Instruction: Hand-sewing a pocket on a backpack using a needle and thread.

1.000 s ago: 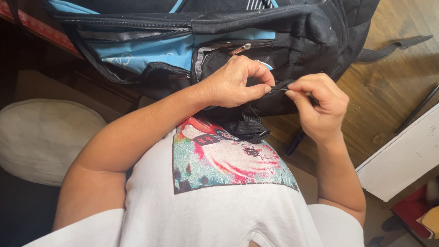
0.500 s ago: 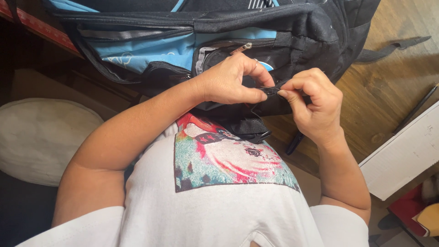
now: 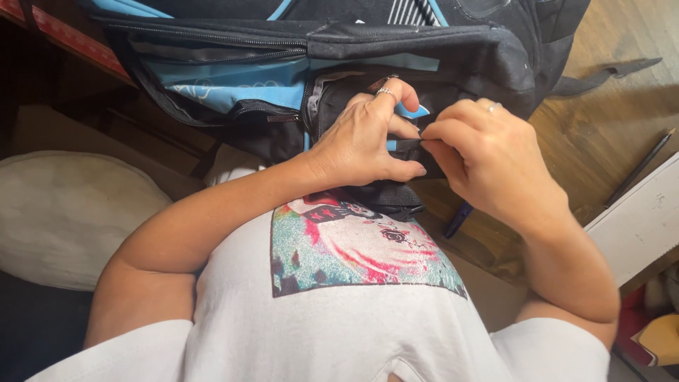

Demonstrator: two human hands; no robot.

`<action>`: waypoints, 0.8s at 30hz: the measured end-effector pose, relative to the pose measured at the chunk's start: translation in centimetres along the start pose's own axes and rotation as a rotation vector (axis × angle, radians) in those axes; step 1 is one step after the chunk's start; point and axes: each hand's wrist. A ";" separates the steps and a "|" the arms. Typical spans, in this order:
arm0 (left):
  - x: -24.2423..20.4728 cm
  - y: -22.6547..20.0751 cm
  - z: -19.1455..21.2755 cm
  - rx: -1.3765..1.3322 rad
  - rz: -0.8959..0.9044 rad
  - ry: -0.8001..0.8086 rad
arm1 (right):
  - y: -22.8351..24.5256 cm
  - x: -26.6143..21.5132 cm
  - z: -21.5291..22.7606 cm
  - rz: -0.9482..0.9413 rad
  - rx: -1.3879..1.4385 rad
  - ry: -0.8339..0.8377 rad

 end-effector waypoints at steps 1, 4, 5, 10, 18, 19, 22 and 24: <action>0.0 0.0 0.0 -0.001 -0.001 -0.003 | -0.1 0.3 0.0 0.002 -0.002 0.001; -0.1 0.2 -0.1 -0.012 -0.006 0.003 | -0.2 1.2 -0.1 -0.065 -0.124 0.196; -0.1 0.3 -0.1 -0.021 -0.031 -0.008 | -0.2 1.5 -0.3 -0.036 -0.106 0.190; 0.0 0.9 -0.2 -0.047 -0.090 -0.034 | -0.3 2.4 -0.3 0.006 0.113 0.136; 0.2 2.1 -1.4 0.072 -0.117 -0.072 | 0.8 1.0 0.2 -0.387 0.804 -0.065; 0.2 2.0 -1.4 0.072 -0.119 -0.067 | 0.6 0.7 -0.2 -0.391 0.804 -0.069; 0.1 1.8 -1.4 0.071 -0.009 -0.028 | 0.6 0.6 -1.0 -0.418 1.082 -0.128; 0.2 2.0 -1.5 0.092 -0.046 -0.024 | 1.5 1.3 -1.4 -0.400 1.041 -0.186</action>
Point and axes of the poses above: each hand's wrist, its own x-axis towards the middle knuckle, its own z-axis out of the back of the hand, y = z × x, and after that the axes turned 7 degrees about -z, right-handed
